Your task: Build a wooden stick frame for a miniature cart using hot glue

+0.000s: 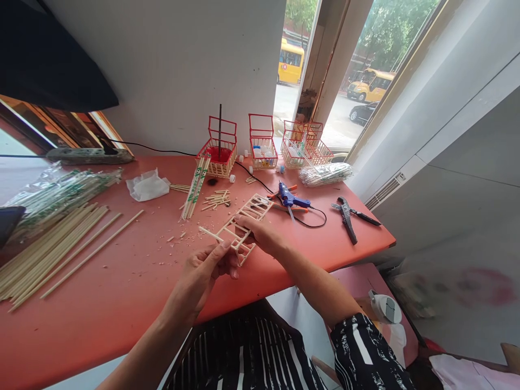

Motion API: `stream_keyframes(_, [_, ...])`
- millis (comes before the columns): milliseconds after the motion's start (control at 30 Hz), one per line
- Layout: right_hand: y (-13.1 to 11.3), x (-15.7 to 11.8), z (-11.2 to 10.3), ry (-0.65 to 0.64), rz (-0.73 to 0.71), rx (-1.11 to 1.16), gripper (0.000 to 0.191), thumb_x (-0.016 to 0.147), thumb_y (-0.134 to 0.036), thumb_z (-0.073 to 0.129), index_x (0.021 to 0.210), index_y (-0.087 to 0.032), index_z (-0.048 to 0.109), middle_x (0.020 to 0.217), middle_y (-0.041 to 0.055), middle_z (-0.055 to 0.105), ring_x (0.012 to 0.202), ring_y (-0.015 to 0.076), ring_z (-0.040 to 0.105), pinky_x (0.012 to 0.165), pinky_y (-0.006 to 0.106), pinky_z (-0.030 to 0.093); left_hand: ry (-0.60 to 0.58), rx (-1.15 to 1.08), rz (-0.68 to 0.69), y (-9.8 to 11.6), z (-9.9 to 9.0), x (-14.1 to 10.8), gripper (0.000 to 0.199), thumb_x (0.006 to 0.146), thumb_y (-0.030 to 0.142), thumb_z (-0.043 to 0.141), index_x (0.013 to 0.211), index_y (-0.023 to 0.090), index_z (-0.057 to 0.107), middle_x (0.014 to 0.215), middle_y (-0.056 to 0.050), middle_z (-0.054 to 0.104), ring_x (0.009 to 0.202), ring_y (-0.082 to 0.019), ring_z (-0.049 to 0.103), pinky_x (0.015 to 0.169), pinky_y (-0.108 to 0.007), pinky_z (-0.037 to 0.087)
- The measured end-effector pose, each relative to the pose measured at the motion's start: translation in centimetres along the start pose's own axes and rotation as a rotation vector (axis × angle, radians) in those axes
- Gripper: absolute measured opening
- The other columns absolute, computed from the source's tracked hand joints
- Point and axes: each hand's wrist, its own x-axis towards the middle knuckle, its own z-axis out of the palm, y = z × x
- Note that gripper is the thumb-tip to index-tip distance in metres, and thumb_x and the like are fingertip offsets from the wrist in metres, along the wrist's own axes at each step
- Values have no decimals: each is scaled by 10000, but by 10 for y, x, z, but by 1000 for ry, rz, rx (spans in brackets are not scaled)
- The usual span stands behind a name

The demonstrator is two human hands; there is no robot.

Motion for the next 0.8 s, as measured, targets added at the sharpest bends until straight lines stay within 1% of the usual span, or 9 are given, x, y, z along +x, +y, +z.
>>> stream_keyframes(133, [-1, 0, 1, -5, 6, -13, 373, 785, -464, 713, 687, -216, 454, 568, -70, 381, 480, 74, 296, 421, 228, 200, -20, -22, 6, -1, -2, 1, 461, 745, 582, 785, 727, 123, 737, 676, -59, 682, 538, -122, 584, 531, -260, 509])
stream_keyframes(367, [-1, -1, -2, -36, 26, -9, 427, 821, -488, 703, 659, -218, 415, 552, -74, 369, 461, 70, 278, 416, 235, 199, -40, -42, 4, -3, -4, 4, 450, 724, 563, 812, 682, 124, 718, 645, -34, 649, 501, -129, 594, 525, -271, 515])
stream_keyframes(467, [-2, -1, -2, -8, 13, -16, 399, 805, -471, 711, 675, -214, 435, 565, -72, 384, 479, 72, 294, 433, 233, 206, -40, -44, 9, -4, -4, 4, 446, 753, 565, 791, 718, 124, 733, 652, -35, 652, 514, -134, 603, 527, -270, 520])
stream_keyframes(567, [0, -1, -3, 11, 17, -11, 362, 804, -455, 704, 700, -214, 454, 589, -65, 413, 492, 76, 316, 448, 232, 219, -42, -43, 18, -4, -3, 4, 446, 764, 563, 784, 710, 124, 732, 656, -37, 652, 522, -136, 608, 529, -265, 519])
stream_keyframes(667, [1, -1, -4, 6, 22, -12, 368, 810, -450, 700, 691, -215, 443, 596, -62, 421, 491, 76, 322, 451, 234, 217, -44, -45, 16, -3, -3, 4, 456, 749, 571, 793, 702, 122, 731, 642, -33, 648, 503, -133, 604, 524, -259, 511])
stream_keyframes(800, [0, -1, -4, -22, 23, -25, 370, 824, -459, 685, 682, -212, 449, 570, -69, 388, 482, 73, 300, 446, 236, 197, -39, -51, 3, -2, -3, 3, 467, 727, 580, 807, 713, 119, 735, 636, -34, 654, 494, -137, 607, 527, -262, 516])
